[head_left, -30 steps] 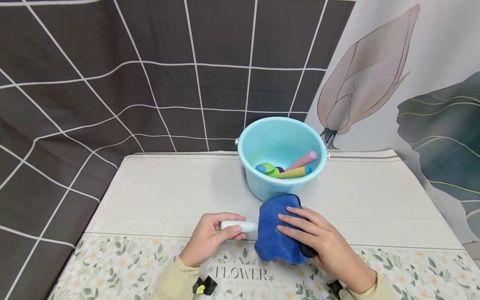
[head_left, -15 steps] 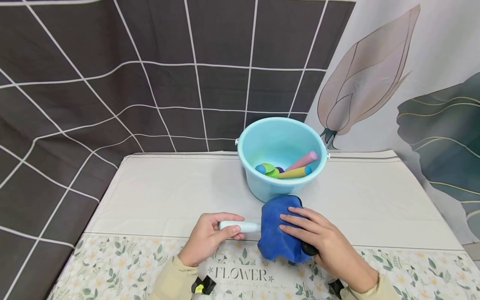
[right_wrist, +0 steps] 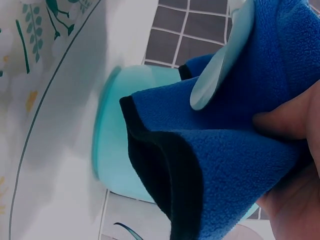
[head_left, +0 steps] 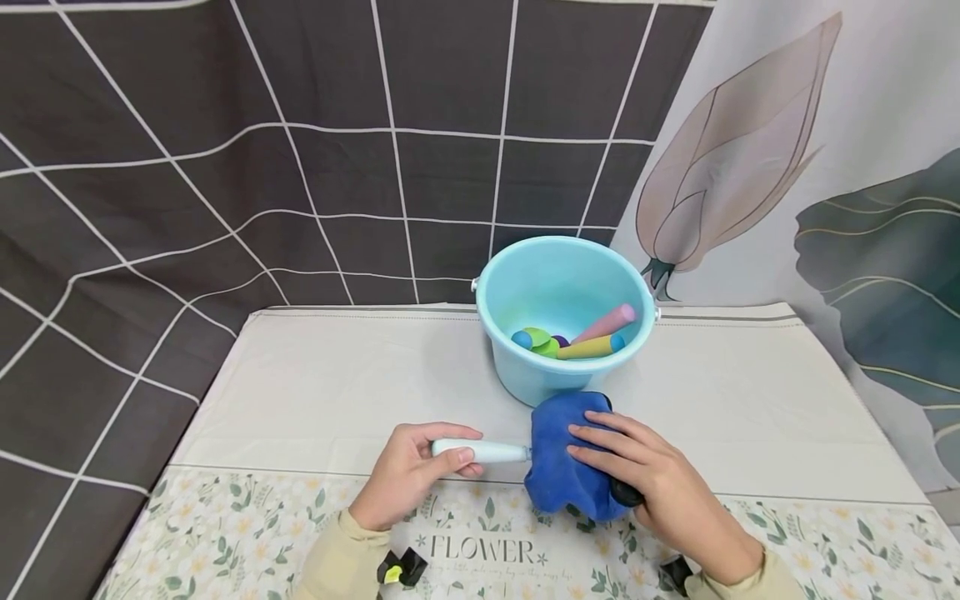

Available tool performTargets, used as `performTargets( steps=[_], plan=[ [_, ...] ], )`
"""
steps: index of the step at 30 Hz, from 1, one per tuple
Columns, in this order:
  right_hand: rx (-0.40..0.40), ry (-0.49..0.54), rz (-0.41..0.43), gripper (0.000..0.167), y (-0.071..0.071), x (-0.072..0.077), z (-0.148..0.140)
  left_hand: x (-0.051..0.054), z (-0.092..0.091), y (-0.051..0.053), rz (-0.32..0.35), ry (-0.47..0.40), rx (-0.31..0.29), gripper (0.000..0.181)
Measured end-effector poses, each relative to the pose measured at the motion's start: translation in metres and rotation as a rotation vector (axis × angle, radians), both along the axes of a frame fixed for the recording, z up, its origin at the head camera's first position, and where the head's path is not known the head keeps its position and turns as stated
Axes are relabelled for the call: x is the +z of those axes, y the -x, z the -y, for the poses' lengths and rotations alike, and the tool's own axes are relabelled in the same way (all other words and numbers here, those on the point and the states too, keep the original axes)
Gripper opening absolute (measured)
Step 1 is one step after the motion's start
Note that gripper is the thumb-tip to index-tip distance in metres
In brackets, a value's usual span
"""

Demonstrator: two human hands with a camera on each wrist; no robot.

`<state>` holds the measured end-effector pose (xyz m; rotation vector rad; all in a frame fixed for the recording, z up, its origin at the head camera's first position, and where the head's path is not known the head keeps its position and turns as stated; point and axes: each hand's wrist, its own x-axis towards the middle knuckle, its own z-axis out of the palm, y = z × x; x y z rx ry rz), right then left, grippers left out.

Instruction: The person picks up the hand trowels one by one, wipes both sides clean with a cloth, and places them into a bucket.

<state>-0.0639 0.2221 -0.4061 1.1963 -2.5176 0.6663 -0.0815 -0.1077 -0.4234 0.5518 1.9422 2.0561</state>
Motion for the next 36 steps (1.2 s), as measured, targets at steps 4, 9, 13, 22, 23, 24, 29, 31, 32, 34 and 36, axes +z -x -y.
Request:
performTargets(
  steps=[4, 9, 13, 22, 23, 24, 29, 31, 32, 34, 36],
  plan=[
    [-0.023, -0.002, 0.014, 0.103, 0.000, 0.001, -0.001, 0.002, 0.004, 0.000, -0.008, 0.023, 0.011, 0.031],
    [-0.042, -0.009, 0.020, 0.101, 0.000, 0.002, -0.003, 0.003, 0.008, 0.002, 0.007, 0.020, 0.024, 0.029],
    [-0.047, -0.015, 0.019, 0.100, 0.000, 0.002, -0.004, 0.004, 0.012, 0.003, 0.021, 0.002, 0.025, 0.030],
    [-0.048, -0.020, 0.004, 0.098, 0.001, 0.003, -0.008, 0.006, 0.021, 0.007, 0.017, 0.000, 0.044, 0.031],
    [-0.048, -0.018, 0.001, 0.098, 0.001, 0.003, -0.009, 0.006, 0.022, 0.007, 0.020, 0.002, 0.047, 0.030],
    [-0.049, -0.018, -0.004, 0.098, 0.001, 0.003, -0.009, 0.007, 0.023, 0.008, 0.026, 0.004, 0.048, 0.031],
    [-0.045, -0.021, -0.033, 0.098, 0.002, 0.003, -0.009, 0.007, 0.031, 0.009, 0.048, 0.006, 0.058, 0.032],
    [-0.048, -0.025, -0.040, 0.095, 0.002, 0.003, -0.009, 0.007, 0.033, 0.010, 0.046, 0.003, 0.060, 0.032],
    [-0.051, -0.028, -0.042, 0.094, 0.003, 0.003, -0.009, 0.008, 0.034, 0.010, 0.047, -0.001, 0.060, 0.032],
    [-0.054, -0.030, -0.048, 0.091, 0.003, 0.003, -0.010, 0.008, 0.036, 0.010, 0.042, -0.004, 0.058, 0.032],
    [-0.055, -0.028, -0.055, 0.088, 0.004, 0.003, -0.010, 0.008, 0.036, 0.010, 0.039, -0.011, 0.058, 0.032]
  ],
)
